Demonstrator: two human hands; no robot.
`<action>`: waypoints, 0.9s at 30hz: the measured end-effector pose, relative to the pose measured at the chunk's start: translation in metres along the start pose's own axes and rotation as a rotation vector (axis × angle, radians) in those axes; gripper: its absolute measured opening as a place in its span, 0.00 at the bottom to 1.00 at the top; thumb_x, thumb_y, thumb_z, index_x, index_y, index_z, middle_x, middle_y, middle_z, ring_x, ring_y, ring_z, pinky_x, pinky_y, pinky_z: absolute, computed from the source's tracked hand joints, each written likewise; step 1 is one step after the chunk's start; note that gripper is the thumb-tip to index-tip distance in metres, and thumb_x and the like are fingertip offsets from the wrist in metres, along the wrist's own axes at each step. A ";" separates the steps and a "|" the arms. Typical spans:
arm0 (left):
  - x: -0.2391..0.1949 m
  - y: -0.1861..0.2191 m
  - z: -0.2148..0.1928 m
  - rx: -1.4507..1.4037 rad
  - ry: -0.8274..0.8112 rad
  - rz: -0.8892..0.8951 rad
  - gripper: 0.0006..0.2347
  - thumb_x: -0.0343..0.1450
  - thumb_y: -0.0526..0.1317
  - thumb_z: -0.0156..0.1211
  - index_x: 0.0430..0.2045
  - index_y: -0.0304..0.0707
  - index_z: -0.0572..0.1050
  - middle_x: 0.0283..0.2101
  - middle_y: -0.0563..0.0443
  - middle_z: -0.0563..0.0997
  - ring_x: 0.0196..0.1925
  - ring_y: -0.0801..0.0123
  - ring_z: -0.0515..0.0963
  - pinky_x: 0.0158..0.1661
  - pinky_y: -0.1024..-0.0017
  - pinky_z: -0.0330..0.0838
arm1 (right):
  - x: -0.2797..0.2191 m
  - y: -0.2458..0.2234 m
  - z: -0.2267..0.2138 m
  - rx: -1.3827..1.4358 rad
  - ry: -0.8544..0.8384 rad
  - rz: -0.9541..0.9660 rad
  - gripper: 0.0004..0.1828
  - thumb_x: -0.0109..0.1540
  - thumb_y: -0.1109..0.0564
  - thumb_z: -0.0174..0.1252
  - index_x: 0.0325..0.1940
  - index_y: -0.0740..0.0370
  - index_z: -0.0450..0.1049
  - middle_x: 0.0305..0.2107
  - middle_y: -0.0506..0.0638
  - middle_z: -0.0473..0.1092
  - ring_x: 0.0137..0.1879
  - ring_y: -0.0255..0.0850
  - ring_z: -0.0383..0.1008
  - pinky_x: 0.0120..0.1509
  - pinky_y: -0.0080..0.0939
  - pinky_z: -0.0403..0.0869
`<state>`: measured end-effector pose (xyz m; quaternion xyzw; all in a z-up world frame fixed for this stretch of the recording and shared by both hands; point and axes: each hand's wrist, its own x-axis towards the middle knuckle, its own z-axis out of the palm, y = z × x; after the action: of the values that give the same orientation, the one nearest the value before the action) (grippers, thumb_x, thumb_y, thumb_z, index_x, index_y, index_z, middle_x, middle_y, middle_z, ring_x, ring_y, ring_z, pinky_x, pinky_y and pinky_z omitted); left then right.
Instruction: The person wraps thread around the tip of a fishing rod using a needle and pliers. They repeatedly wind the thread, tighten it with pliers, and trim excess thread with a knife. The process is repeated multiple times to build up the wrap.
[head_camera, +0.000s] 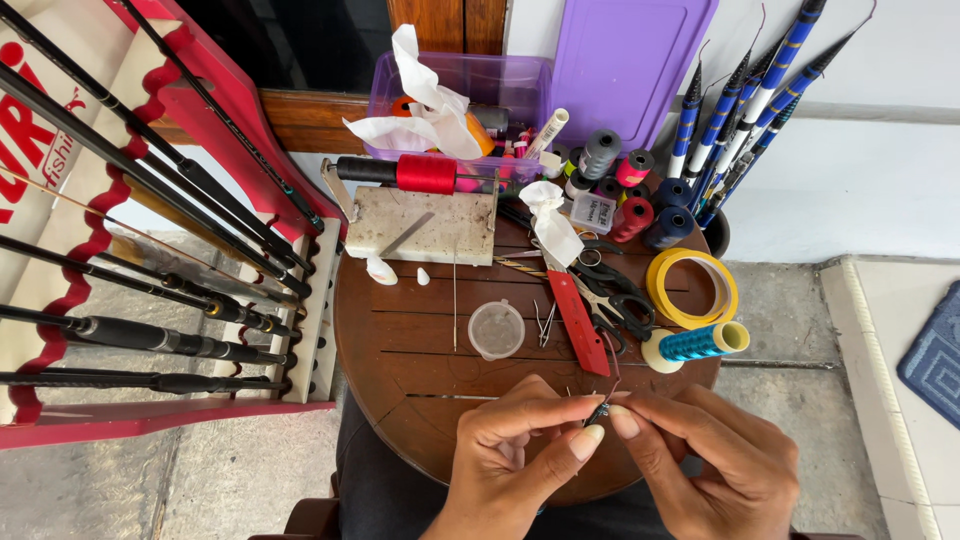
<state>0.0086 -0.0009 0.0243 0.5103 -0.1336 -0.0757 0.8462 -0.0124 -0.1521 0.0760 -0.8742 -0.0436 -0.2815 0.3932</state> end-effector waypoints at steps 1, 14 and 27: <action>-0.001 -0.001 -0.001 -0.040 -0.006 -0.014 0.10 0.71 0.34 0.68 0.45 0.39 0.83 0.32 0.52 0.79 0.35 0.74 0.75 0.41 0.77 0.68 | 0.000 0.001 0.000 0.015 -0.024 -0.019 0.06 0.56 0.60 0.66 0.35 0.64 0.81 0.18 0.47 0.70 0.18 0.32 0.57 0.24 0.29 0.55; 0.002 0.000 -0.007 -0.090 -0.028 -0.109 0.10 0.70 0.35 0.68 0.45 0.38 0.83 0.34 0.53 0.80 0.38 0.74 0.74 0.42 0.77 0.68 | -0.007 0.003 0.005 -0.031 -0.100 -0.159 0.04 0.57 0.58 0.64 0.34 0.59 0.80 0.20 0.45 0.72 0.21 0.33 0.68 0.28 0.29 0.67; 0.002 -0.001 -0.008 -0.071 0.049 -0.044 0.11 0.69 0.30 0.69 0.45 0.35 0.83 0.33 0.53 0.78 0.35 0.75 0.72 0.37 0.78 0.64 | -0.013 -0.002 0.009 -0.102 -0.104 -0.222 0.04 0.57 0.58 0.66 0.34 0.59 0.79 0.18 0.45 0.64 0.19 0.36 0.58 0.25 0.32 0.60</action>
<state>0.0126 0.0054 0.0201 0.4846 -0.0988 -0.0862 0.8649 -0.0198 -0.1426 0.0658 -0.8963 -0.1460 -0.2792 0.3121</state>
